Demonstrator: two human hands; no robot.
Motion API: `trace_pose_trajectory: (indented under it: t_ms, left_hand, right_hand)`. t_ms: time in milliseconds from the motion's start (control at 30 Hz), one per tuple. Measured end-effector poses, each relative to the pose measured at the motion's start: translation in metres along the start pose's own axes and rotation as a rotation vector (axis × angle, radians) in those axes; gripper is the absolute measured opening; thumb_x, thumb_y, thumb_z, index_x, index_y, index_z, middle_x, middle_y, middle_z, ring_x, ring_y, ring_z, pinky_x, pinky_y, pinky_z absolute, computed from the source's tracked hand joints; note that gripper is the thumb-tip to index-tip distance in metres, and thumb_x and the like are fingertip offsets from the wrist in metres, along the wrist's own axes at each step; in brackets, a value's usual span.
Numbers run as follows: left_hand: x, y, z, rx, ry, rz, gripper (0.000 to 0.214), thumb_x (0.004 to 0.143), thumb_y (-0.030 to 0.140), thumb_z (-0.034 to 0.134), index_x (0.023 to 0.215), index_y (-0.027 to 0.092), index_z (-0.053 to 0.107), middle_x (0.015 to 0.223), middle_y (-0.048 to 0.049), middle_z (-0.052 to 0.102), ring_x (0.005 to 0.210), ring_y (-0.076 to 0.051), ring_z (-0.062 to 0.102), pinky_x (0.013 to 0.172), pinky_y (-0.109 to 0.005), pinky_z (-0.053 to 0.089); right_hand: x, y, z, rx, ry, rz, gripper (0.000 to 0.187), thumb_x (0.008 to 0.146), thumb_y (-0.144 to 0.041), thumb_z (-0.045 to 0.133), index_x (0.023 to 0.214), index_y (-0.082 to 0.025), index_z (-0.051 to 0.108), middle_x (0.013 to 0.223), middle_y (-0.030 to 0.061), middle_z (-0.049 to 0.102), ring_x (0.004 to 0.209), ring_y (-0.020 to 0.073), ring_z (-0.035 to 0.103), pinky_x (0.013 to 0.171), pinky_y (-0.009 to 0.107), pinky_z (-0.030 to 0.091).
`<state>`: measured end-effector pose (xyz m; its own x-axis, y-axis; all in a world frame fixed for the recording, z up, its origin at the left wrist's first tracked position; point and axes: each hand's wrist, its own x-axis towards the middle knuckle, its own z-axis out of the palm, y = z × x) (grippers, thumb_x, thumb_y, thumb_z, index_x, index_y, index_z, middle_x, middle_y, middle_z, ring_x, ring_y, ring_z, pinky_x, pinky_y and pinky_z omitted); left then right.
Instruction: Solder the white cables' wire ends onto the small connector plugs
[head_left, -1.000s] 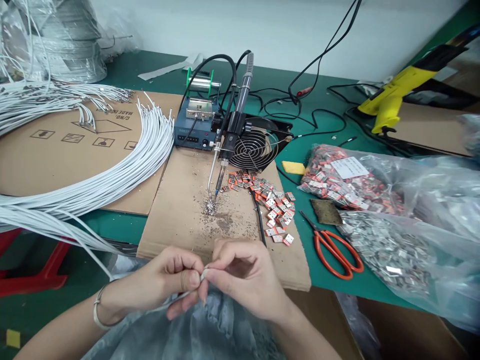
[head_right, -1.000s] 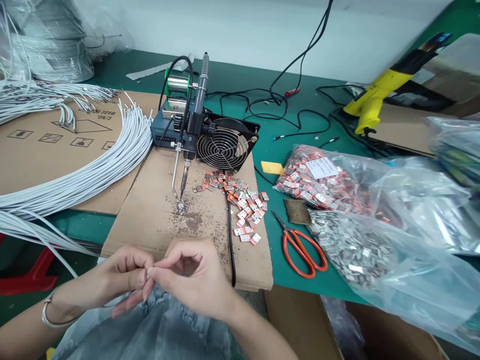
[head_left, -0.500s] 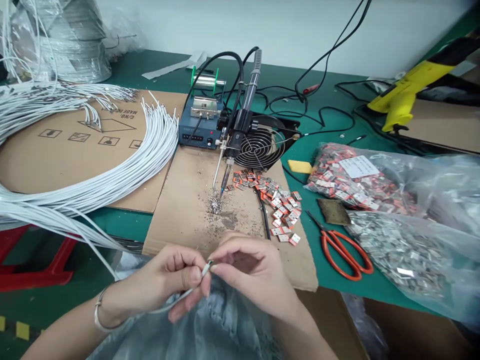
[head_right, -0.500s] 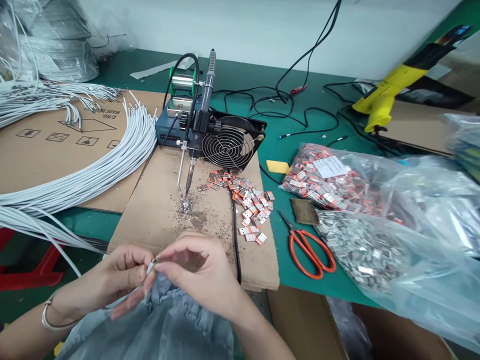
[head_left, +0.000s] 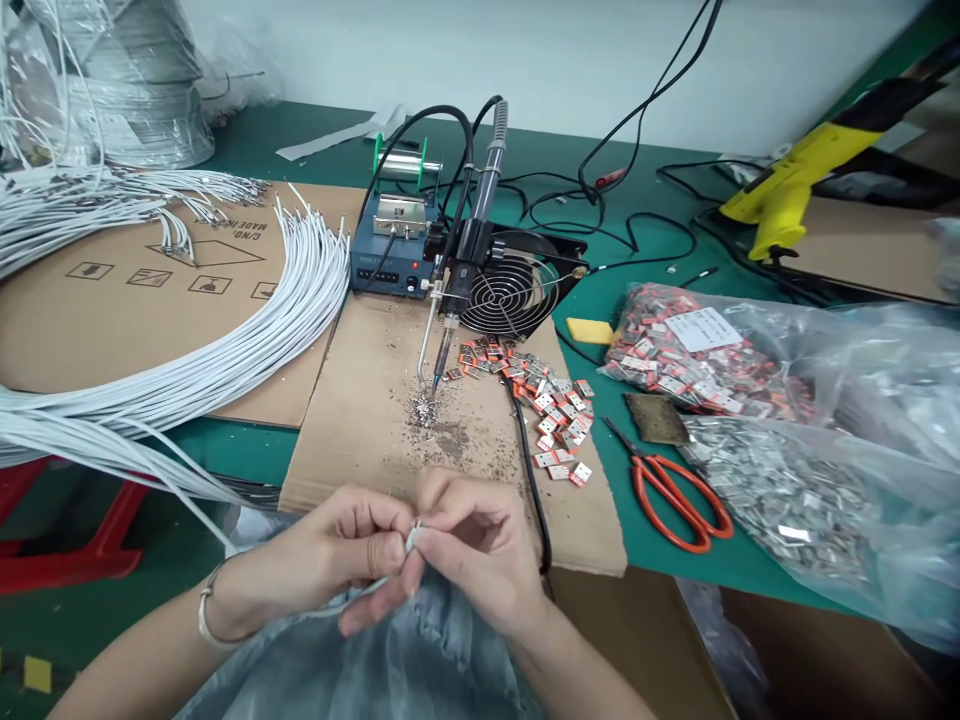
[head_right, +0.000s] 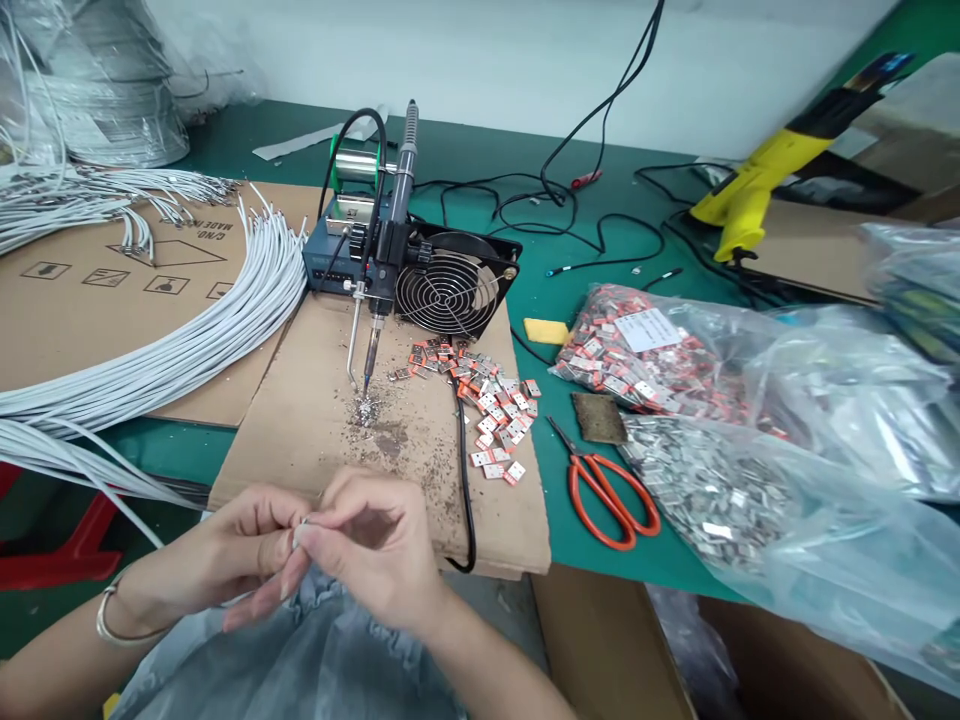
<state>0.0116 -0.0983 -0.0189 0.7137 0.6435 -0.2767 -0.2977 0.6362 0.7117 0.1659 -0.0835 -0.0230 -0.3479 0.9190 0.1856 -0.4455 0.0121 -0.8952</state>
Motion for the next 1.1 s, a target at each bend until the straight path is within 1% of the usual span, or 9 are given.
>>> trace_pose_trajectory:
  t_ms: [67,133,233,300,467,667,833,933,1100]
  left_hand:
    - [-0.001,0.003,0.002,0.047,0.009,0.0,0.034,0.078,0.042,0.062,0.066,0.011,0.058,0.048,0.0022,0.052,0.032,-0.004,0.042,0.031,-0.013,0.028]
    - [-0.003,0.007,0.005,0.122,0.078,0.018,0.033,0.079,0.043,0.062,0.069,0.012,0.059,0.053,0.0008,0.056,0.037,-0.005,0.049,0.036,-0.014,0.034]
    - [-0.007,0.011,0.01,0.271,0.248,0.091,0.028,0.079,0.04,0.062,0.071,0.013,0.06,0.06,0.0001,0.06,0.046,-0.008,0.056,0.046,-0.016,0.041]
    - [-0.008,0.011,0.012,0.385,0.321,0.131,0.027,0.081,0.039,0.06,0.073,0.013,0.06,0.059,0.0004,0.06,0.049,-0.009,0.057,0.049,-0.018,0.042]
    - [-0.01,0.008,0.012,0.697,0.372,0.185,0.023,0.086,0.035,0.053,0.079,0.015,0.064,0.067,0.0002,0.057,0.055,-0.01,0.058,0.053,-0.019,0.043]
    - [-0.012,0.008,0.009,0.917,0.368,0.171,0.023,0.089,0.032,0.048,0.083,0.017,0.065,0.067,0.0011,0.054,0.058,-0.009,0.057,0.054,-0.018,0.041]
    - [-0.01,0.007,0.01,0.895,0.381,0.162,0.023,0.088,0.032,0.05,0.081,0.016,0.065,0.065,0.0009,0.055,0.056,-0.009,0.056,0.052,-0.018,0.041]
    - [-0.007,0.004,0.012,0.724,0.399,0.148,0.025,0.085,0.035,0.054,0.077,0.014,0.064,0.065,0.0003,0.056,0.052,-0.01,0.056,0.05,-0.018,0.042]
    - [0.0,0.0,0.016,0.471,0.428,0.129,0.028,0.079,0.038,0.06,0.068,0.013,0.058,0.049,0.0026,0.054,0.042,-0.009,0.054,0.045,-0.018,0.041]
  right_hand:
    - [-0.002,0.004,0.003,0.051,0.008,-0.035,0.01,0.074,-0.02,0.068,0.065,-0.021,0.065,0.058,-0.0024,0.051,0.05,0.0095,0.045,0.049,0.023,0.035]
    - [-0.001,0.002,0.0,0.004,-0.02,-0.02,0.005,0.073,-0.019,0.069,0.071,-0.022,0.067,0.061,-0.0019,0.053,0.052,0.0099,0.046,0.049,0.023,0.036]
    - [0.002,-0.007,-0.01,-0.241,0.019,-0.022,0.019,0.067,-0.015,0.074,0.083,-0.023,0.069,0.064,-0.0016,0.056,0.055,0.0113,0.047,0.05,0.023,0.036]
    - [0.003,-0.014,-0.015,-0.409,0.024,-0.049,0.02,0.066,-0.013,0.074,0.084,-0.022,0.069,0.065,-0.0012,0.058,0.057,0.0119,0.048,0.052,0.024,0.038]
    - [0.003,-0.025,-0.017,-0.599,-0.088,-0.057,0.008,0.072,-0.009,0.067,0.073,-0.017,0.067,0.062,-0.0002,0.061,0.058,0.0121,0.054,0.056,0.025,0.04]
    - [0.007,-0.037,-0.018,-0.68,-0.148,0.059,0.006,0.074,-0.014,0.068,0.069,-0.015,0.066,0.06,-0.0001,0.06,0.057,0.0112,0.052,0.054,0.024,0.04]
    - [0.005,-0.032,-0.018,-0.551,-0.1,0.106,0.01,0.074,-0.014,0.066,0.064,-0.015,0.064,0.055,-0.0009,0.056,0.052,0.0103,0.048,0.048,0.022,0.036]
    - [0.001,-0.022,-0.015,-0.423,-0.026,0.053,0.012,0.073,-0.012,0.065,0.062,-0.015,0.062,0.054,-0.0017,0.053,0.05,0.01,0.046,0.046,0.022,0.034]
    - [-0.003,-0.008,-0.008,-0.26,0.085,-0.015,0.012,0.073,-0.012,0.064,0.062,-0.017,0.063,0.056,-0.0019,0.052,0.05,0.0104,0.045,0.045,0.022,0.033]
